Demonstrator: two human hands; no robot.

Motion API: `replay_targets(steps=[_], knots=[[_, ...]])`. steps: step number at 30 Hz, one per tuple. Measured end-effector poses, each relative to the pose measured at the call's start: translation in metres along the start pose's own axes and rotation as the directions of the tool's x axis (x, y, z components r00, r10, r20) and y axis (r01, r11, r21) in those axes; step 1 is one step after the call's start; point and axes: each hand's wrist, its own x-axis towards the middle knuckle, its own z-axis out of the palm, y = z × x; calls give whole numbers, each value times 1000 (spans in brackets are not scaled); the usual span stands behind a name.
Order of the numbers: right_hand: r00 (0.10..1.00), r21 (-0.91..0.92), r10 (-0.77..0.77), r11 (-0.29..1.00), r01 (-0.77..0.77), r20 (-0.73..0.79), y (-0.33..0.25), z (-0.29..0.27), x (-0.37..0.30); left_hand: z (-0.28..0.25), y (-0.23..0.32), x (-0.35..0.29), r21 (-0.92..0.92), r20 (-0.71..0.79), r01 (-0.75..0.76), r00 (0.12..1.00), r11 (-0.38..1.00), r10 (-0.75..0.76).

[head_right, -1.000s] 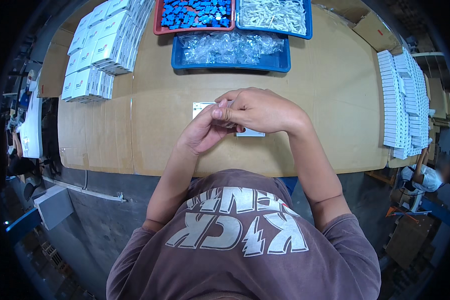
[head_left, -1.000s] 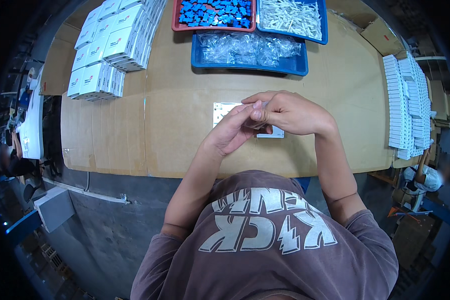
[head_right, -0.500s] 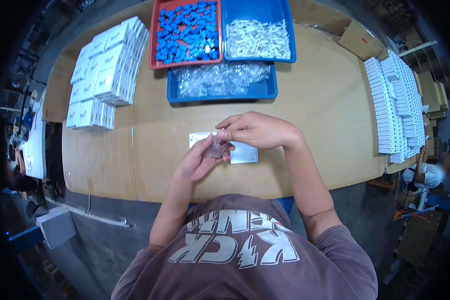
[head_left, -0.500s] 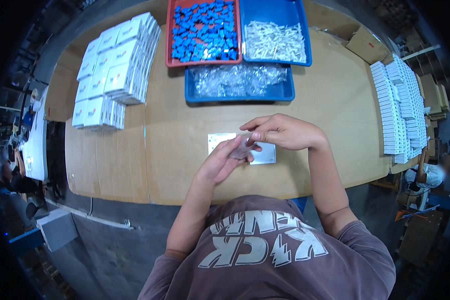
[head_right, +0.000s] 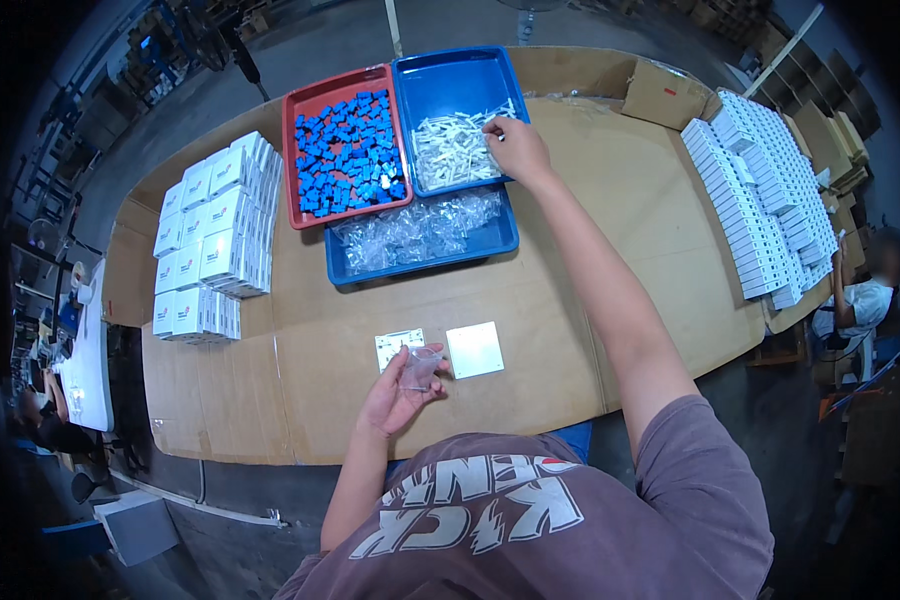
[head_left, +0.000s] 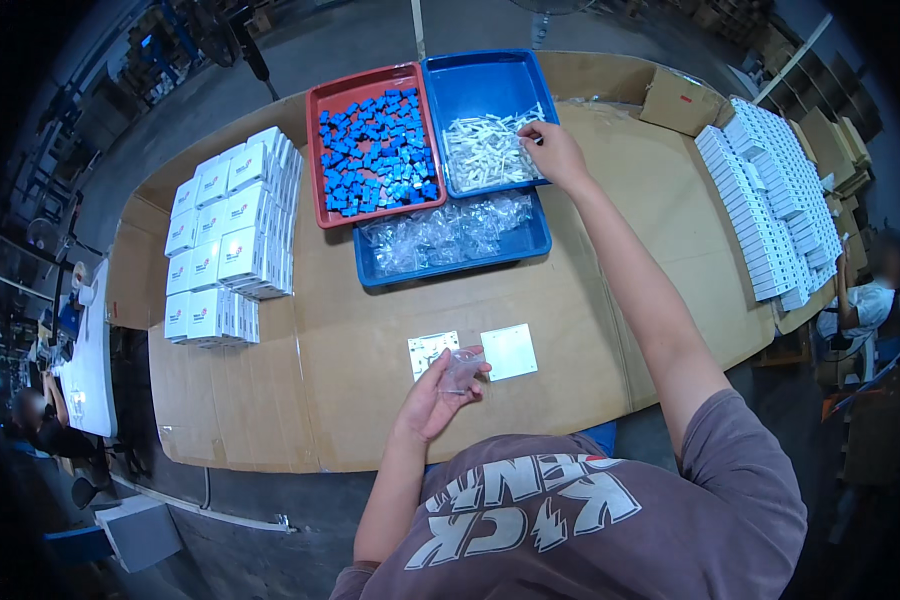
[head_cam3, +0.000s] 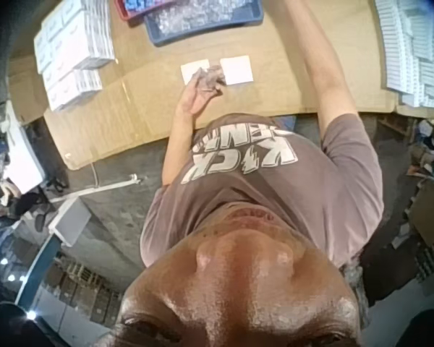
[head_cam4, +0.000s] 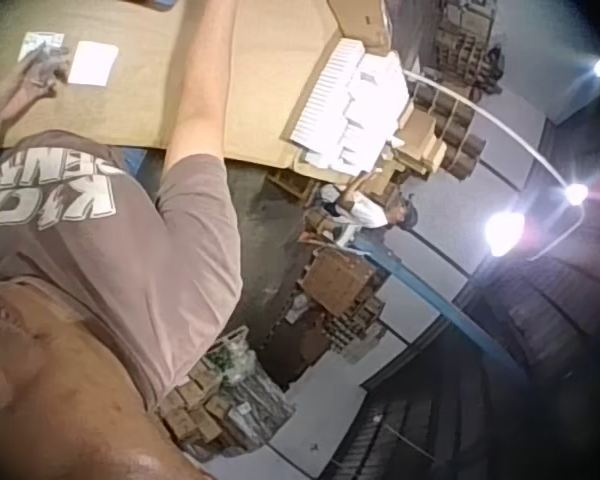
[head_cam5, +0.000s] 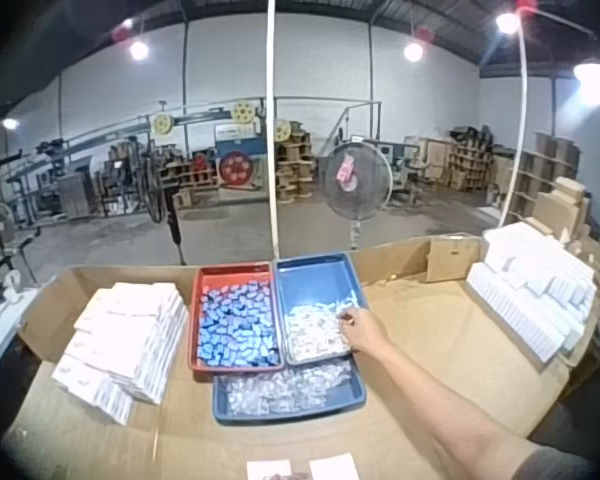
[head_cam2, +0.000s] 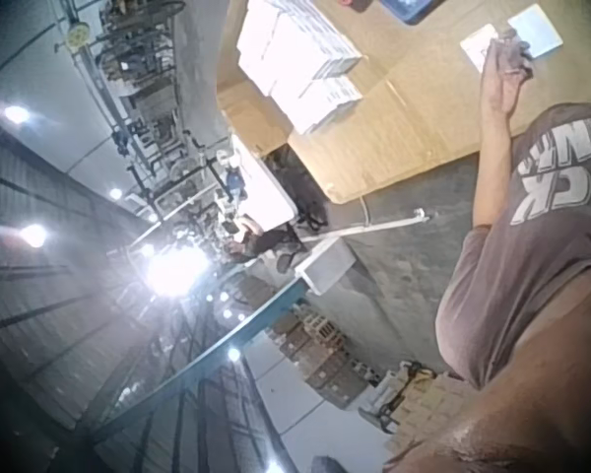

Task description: Assembling and packing electronic components into white boxes.

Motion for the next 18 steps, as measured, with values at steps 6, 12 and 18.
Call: replay_targets(steps=[6,12,18], knots=[[999,-120,-8,993,2,-45,-10,15,44,7,-5,0,75,-11,28,1000,997,-28],[994,-409,-92,906,111,64,-3,30,56,12,-5,-3,122,-29,40,999,992,-36],[992,-415,-40,906,86,120,-1,29,64,9,-6,-4,101,-51,30,998,994,-25]])
